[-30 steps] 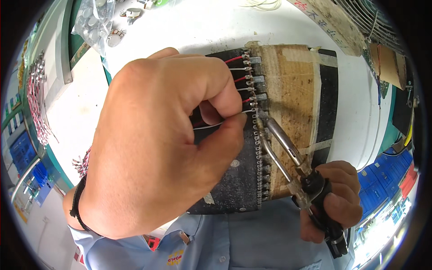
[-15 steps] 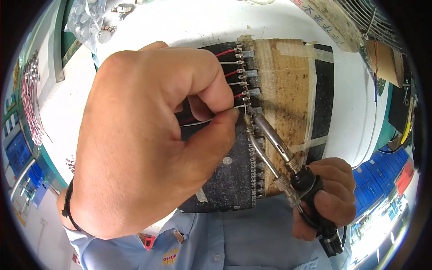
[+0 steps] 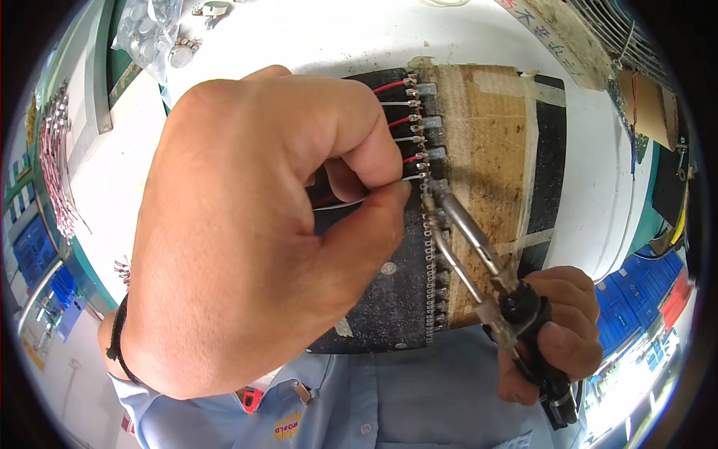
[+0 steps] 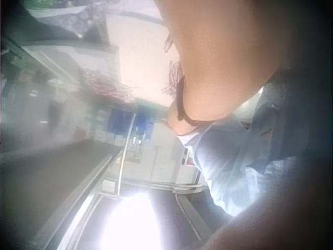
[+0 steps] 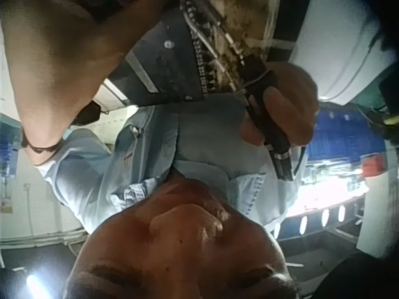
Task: The person picks up a wire from a pile, aligns it with a terminal on a board, and solders the connection using a soldering iron. They repeat this process, selecting wires one by one and soldering them to the remaining terminals.
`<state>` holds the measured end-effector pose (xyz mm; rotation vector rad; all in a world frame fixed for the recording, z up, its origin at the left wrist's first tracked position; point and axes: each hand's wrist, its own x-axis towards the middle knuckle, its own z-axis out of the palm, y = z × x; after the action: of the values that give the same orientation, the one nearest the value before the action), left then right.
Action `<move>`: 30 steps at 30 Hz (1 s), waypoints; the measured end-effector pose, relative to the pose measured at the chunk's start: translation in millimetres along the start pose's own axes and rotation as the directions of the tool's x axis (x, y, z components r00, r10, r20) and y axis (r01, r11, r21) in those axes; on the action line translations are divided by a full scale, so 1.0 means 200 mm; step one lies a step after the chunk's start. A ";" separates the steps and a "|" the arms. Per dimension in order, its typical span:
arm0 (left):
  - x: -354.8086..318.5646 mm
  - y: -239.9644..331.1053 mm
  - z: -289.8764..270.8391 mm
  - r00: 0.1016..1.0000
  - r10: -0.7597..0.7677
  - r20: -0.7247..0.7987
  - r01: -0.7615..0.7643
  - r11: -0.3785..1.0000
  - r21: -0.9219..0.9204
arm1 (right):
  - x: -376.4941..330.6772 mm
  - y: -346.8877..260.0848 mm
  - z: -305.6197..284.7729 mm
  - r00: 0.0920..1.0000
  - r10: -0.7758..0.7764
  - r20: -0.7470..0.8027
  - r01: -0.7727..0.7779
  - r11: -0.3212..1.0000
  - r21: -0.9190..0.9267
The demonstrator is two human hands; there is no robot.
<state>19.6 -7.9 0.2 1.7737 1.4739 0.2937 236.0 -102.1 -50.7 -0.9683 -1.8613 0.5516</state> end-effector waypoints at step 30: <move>0.00 -0.03 -0.03 0.997 -0.028 0.074 0.039 0.989 -0.145 | -0.03 0.03 -0.04 0.997 -0.025 -0.072 0.032 0.994 0.107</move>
<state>10.7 -5.4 0.7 1.6248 1.3938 0.3096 246.7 -102.6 -54.6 -0.8772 -1.7615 0.5880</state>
